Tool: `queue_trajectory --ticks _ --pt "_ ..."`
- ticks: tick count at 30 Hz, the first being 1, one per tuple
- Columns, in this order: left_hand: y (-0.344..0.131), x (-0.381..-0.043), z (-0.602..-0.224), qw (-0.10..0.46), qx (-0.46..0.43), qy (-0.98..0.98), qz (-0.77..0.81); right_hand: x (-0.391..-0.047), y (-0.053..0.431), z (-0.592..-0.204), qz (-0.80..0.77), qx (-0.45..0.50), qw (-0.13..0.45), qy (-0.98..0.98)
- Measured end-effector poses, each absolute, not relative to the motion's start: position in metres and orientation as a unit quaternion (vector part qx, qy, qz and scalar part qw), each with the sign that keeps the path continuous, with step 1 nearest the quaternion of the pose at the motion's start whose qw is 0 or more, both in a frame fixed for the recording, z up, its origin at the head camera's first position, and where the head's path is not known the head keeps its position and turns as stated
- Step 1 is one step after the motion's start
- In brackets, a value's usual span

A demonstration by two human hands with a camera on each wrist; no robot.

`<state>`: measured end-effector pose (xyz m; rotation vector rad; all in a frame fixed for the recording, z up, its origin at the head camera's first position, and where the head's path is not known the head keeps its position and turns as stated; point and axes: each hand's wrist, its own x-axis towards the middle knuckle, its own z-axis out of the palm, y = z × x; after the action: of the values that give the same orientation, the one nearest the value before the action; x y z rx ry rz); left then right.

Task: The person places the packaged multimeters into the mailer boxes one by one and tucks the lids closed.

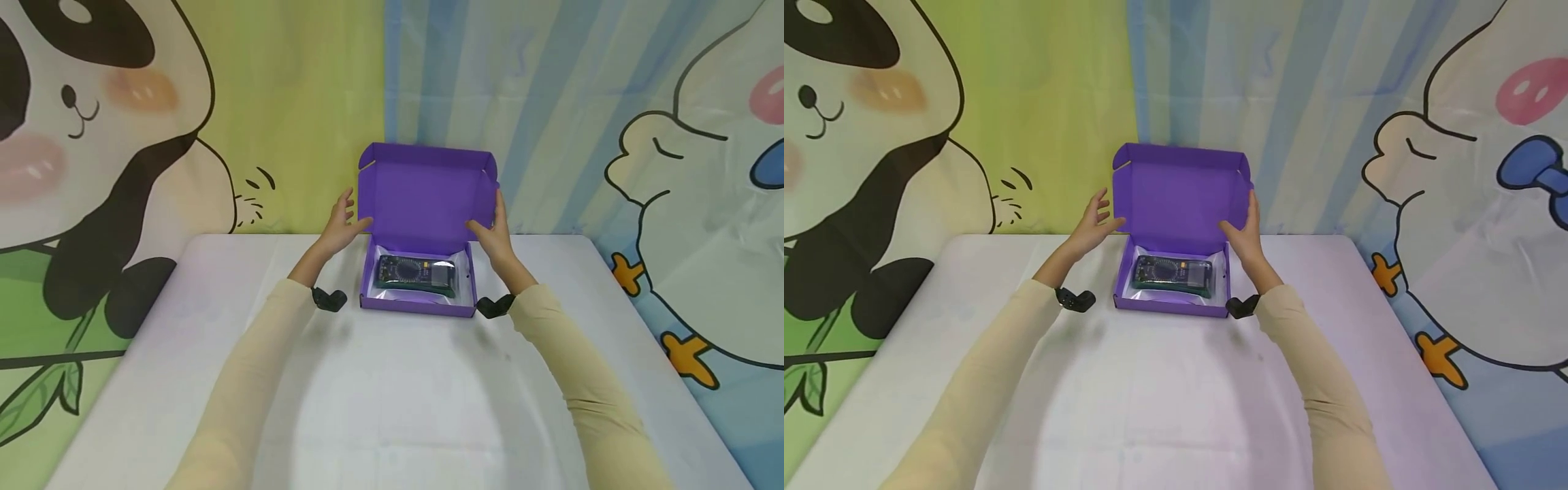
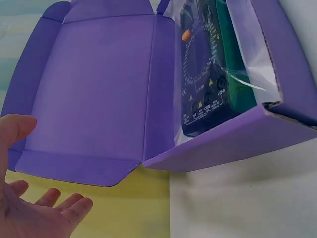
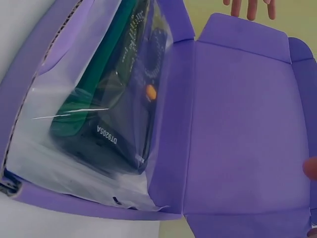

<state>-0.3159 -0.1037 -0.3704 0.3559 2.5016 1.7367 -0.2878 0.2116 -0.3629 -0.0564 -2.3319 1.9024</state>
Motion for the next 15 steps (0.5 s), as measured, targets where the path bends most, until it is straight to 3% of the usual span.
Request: queue_trajectory --ticks 8,15 --pt "-0.1016 -0.3166 -0.37 0.052 0.126 0.8 0.585 -0.2867 0.2086 -0.3658 0.629 -0.038 0.098 -0.77" --pt "-0.0974 -0.3175 -0.3691 0.065 0.137 0.799 0.581 -0.2869 0.2044 -0.365 0.639 -0.047 0.089 -0.763"
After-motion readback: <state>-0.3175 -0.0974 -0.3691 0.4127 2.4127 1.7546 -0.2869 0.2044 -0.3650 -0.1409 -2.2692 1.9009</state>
